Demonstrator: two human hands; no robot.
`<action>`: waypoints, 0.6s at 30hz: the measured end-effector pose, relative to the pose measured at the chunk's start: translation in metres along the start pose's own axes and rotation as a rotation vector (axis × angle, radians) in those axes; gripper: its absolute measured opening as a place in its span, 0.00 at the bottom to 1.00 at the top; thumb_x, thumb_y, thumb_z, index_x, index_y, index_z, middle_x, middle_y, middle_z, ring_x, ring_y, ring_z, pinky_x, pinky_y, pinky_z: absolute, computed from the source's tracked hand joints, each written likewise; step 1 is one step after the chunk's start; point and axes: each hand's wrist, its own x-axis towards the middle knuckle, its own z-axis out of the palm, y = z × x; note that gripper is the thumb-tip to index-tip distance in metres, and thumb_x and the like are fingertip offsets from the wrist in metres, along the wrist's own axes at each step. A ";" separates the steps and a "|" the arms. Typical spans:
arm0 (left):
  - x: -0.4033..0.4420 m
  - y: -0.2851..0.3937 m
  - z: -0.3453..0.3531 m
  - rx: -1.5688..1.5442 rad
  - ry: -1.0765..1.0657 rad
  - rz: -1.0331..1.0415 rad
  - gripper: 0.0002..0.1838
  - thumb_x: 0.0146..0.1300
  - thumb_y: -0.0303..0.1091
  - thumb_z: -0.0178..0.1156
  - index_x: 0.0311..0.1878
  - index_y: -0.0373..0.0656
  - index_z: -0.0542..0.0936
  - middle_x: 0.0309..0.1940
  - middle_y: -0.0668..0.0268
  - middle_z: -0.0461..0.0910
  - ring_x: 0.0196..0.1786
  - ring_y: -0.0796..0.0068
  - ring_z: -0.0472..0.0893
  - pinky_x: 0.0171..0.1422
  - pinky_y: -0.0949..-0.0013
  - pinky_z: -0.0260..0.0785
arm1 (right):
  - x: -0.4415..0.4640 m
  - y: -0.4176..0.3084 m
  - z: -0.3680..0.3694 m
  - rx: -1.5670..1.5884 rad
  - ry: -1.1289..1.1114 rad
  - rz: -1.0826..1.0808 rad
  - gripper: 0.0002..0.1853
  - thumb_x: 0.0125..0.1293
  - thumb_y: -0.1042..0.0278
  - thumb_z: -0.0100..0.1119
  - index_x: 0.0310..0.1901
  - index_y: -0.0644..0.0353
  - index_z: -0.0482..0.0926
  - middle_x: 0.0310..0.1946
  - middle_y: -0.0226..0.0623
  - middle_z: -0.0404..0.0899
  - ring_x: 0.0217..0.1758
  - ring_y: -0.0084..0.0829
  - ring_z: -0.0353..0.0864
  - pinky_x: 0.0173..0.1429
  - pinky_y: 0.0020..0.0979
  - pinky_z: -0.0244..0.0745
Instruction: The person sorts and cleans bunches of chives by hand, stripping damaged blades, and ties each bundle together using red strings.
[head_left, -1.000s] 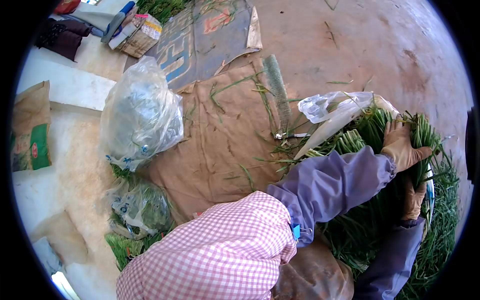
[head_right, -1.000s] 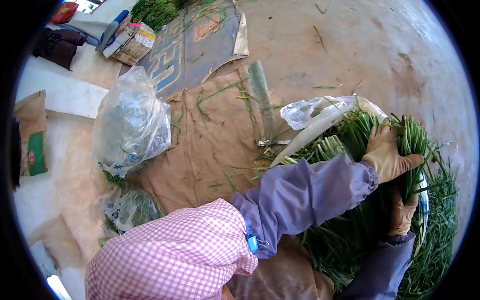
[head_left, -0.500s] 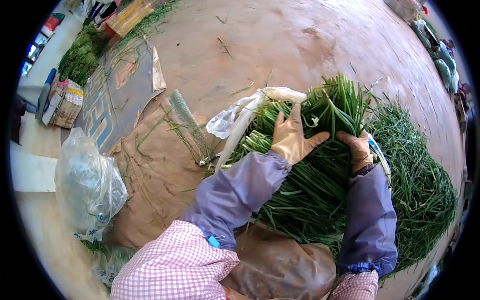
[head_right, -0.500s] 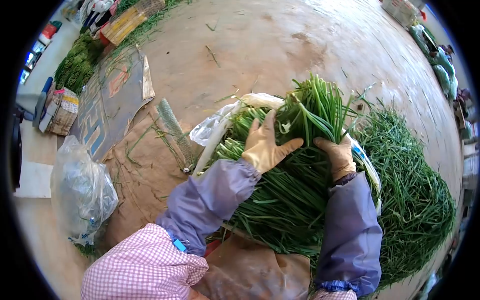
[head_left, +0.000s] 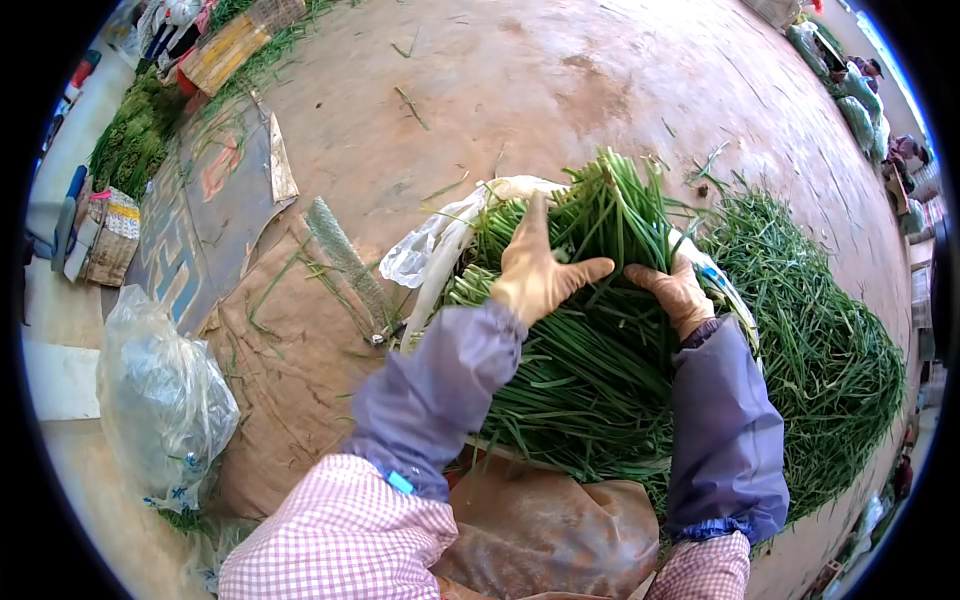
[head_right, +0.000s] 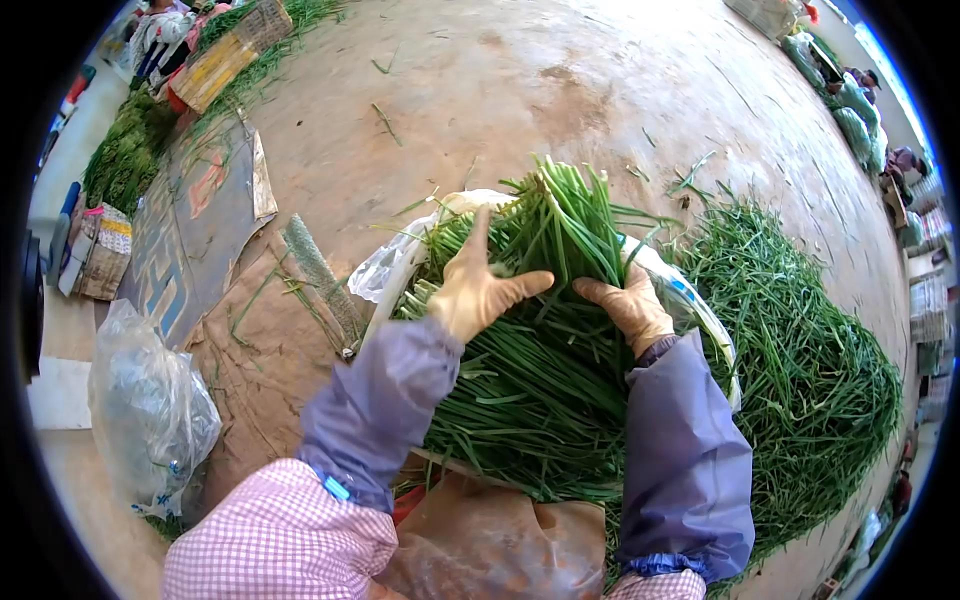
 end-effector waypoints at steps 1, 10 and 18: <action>-0.007 -0.006 0.006 -0.077 0.099 0.063 0.72 0.35 0.68 0.76 0.74 0.29 0.51 0.73 0.42 0.54 0.76 0.49 0.55 0.80 0.63 0.48 | 0.000 0.000 0.001 0.008 0.024 -0.031 0.25 0.55 0.77 0.70 0.56 0.62 0.77 0.48 0.34 0.83 0.49 0.29 0.81 0.57 0.32 0.74; -0.002 0.019 0.034 0.096 0.250 0.221 0.54 0.33 0.75 0.71 0.57 0.39 0.76 0.53 0.48 0.76 0.60 0.47 0.71 0.65 0.52 0.64 | -0.026 0.044 0.019 -0.059 0.199 -0.426 0.36 0.52 0.81 0.69 0.66 0.59 0.69 0.55 0.37 0.80 0.58 0.30 0.79 0.63 0.31 0.73; 0.002 0.008 0.064 -0.709 0.077 0.367 0.40 0.48 0.31 0.76 0.64 0.38 0.67 0.53 0.62 0.78 0.56 0.71 0.77 0.62 0.65 0.71 | -0.047 0.030 0.013 -1.061 0.217 -0.463 0.50 0.51 0.48 0.70 0.73 0.55 0.55 0.56 0.43 0.75 0.60 0.48 0.73 0.71 0.57 0.54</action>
